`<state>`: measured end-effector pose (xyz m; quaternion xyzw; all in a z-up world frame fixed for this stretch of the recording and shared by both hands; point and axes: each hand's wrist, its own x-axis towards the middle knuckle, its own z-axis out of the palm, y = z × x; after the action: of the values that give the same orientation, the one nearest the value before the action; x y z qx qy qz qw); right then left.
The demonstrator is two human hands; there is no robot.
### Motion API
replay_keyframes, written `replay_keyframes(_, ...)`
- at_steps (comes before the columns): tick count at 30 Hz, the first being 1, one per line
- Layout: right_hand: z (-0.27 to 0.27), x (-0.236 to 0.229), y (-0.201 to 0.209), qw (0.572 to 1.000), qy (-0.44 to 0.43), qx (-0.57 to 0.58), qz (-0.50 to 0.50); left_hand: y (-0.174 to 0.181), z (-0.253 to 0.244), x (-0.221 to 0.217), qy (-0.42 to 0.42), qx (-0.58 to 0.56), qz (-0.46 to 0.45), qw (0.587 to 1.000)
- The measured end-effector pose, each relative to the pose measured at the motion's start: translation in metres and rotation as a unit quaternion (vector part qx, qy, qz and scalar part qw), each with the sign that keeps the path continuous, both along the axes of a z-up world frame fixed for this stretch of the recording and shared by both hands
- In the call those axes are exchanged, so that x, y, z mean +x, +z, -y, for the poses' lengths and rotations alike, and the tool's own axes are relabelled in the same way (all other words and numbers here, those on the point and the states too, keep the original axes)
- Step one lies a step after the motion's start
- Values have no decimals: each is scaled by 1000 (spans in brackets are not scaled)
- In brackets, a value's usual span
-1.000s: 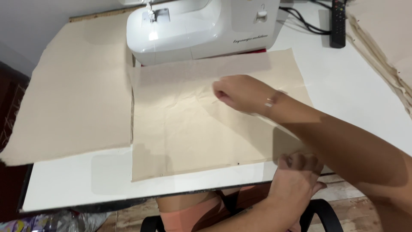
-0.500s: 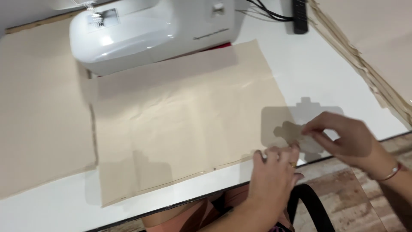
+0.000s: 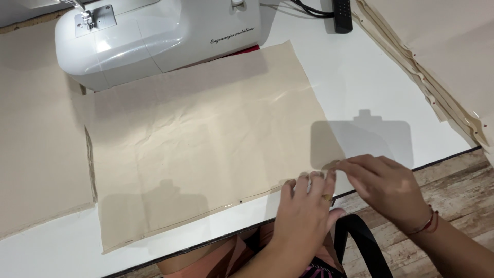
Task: Pinning the edge of a fabric piece to prepare it for sewing on a machine
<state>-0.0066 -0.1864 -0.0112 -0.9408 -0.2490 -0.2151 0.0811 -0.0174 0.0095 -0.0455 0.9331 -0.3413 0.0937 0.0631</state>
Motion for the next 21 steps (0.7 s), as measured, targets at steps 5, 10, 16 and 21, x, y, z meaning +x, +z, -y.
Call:
replay_keyframes(5,-3,-2,1,995,12,-72,68,0,-18,-8,-25,-97,-5,995)
replay_keyframes(10,0,-4,-4,990,2,-117,75,0,-21,-8,-34,-131,-23,990)
replay_keyframes(16,-3,-7,-3,989,-5,-137,53,7,-25,-5,-40,-142,-21,989)
replay_keyframes(21,-10,-9,-4,990,-1,-128,63,13,-30,-2,-72,-192,-42,978)
